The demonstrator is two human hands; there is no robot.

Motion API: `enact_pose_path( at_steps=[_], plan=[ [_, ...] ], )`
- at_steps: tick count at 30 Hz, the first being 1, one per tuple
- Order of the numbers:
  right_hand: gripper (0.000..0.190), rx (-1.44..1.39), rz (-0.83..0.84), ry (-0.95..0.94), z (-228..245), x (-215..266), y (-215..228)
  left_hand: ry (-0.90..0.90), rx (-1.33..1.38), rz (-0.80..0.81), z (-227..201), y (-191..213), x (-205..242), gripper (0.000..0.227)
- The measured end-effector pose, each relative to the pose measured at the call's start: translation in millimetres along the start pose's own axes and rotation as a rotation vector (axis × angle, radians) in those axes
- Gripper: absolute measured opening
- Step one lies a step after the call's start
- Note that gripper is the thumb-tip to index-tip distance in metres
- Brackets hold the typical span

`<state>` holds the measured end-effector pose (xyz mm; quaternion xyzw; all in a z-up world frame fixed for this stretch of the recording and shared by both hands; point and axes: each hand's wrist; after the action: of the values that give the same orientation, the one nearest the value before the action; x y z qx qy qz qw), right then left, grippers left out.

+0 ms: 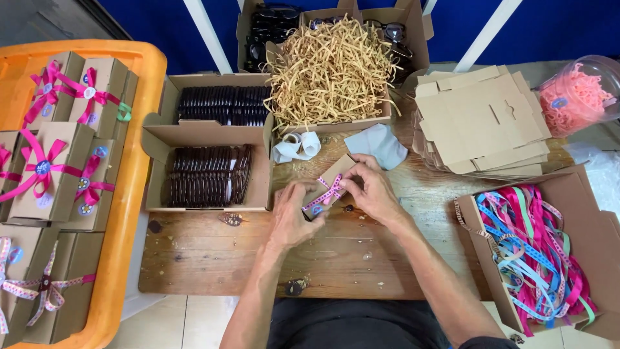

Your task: The person ties a pink ribbon around a small brown cardboard box, forming a bow. They then apply a small round sticker to the center of the bow to secure it and place the finished box into an orange tray.

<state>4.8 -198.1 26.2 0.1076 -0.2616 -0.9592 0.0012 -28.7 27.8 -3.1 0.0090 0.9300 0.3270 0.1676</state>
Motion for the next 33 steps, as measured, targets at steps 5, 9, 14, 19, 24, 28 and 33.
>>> enact_pose_path(
  at_steps=[5,9,14,19,24,28,33],
  plan=[
    [0.013,0.02,-0.126,-0.04,-10.1,4.8,-6.2,-0.031,0.05,0.021,24.7,-5.0,-21.5,0.056],
    [0.012,-0.061,-0.221,-0.076,13.5,8.6,-10.1,0.019,0.187,-0.041,-36.7,23.1,-41.9,0.056],
    [0.017,-0.023,-0.275,-0.067,16.4,9.4,-22.5,-0.018,0.207,-0.273,-18.5,2.2,-28.0,0.037],
    [0.023,0.018,-0.302,-0.049,32.1,6.9,-28.5,-0.092,0.108,-0.46,-24.9,3.7,-29.1,0.031],
    [0.021,0.003,-0.307,-0.086,28.6,10.0,-35.3,-0.073,0.134,-0.439,-19.1,-0.1,-28.8,0.02],
    [0.019,0.001,-0.285,-0.119,29.8,10.8,-34.9,-0.071,0.16,-0.428,-16.0,-0.7,-30.0,0.018],
    [0.013,-0.007,-0.283,-0.165,29.3,9.7,-36.5,-0.063,0.203,-0.396,-18.1,0.8,-30.6,0.008]
  ],
)
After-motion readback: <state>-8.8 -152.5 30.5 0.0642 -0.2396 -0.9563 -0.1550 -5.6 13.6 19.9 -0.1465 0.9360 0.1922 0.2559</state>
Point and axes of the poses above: each hand's wrist, its own x-axis away from the middle knuckle, its own y-axis out of the back of the hand, z = x × y, and after that the axes turned 6 degrees about -z, right-handed
